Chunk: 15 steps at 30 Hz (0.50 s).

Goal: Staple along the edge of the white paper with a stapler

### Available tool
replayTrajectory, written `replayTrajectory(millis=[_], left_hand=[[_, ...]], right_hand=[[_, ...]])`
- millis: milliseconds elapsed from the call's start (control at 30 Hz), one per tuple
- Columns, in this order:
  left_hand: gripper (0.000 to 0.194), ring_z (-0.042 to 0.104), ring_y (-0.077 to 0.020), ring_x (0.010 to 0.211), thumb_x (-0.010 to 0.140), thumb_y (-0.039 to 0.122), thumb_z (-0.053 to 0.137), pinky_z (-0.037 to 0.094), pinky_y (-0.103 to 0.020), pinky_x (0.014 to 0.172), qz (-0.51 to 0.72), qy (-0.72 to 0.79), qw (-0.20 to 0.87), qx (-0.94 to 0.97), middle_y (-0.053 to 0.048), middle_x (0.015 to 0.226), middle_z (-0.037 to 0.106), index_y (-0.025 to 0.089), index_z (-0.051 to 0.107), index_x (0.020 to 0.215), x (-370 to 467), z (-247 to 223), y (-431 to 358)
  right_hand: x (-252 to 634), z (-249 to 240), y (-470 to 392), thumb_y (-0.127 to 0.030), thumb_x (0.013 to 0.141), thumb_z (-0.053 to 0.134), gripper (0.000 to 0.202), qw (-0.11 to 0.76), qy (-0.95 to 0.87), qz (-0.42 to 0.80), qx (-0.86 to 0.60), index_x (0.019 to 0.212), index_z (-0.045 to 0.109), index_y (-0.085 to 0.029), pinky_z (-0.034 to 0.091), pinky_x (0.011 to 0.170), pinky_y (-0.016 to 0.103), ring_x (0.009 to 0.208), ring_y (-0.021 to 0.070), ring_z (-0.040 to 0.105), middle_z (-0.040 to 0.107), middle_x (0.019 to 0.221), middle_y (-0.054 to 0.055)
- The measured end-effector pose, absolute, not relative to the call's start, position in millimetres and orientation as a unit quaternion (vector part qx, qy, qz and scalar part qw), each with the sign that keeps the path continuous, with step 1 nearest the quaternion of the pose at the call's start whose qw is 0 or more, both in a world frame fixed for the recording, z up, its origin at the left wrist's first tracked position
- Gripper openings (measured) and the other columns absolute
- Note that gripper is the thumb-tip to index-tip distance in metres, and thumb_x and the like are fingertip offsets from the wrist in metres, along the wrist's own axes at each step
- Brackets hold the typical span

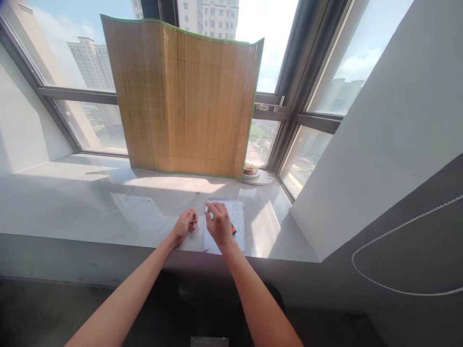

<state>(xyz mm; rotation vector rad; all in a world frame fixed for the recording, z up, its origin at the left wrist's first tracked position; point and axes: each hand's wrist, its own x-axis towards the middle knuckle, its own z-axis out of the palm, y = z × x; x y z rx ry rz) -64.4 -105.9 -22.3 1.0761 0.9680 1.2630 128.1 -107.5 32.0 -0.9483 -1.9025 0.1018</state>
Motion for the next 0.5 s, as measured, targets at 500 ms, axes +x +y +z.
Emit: replayTrajectory(millis=[500], left_hand=[[0.048, 0.022, -0.0063, 0.048, 0.092, 0.063, 0.064, 0.014, -0.021, 0.046, 0.474, 0.438, 0.556, 0.524, 0.008, 0.064, 0.033, 0.022, 0.043, 0.076, -64, -20, -101]], right_hand=[[286, -33, 54, -0.031, 0.08, 0.074, 0.037, 0.425, -0.58, 0.114, -0.686, 0.114, 0.069, -0.015, 0.051, 0.09, 0.043, 0.103, 0.034, 0.07, 0.076, 0.109, 0.021]])
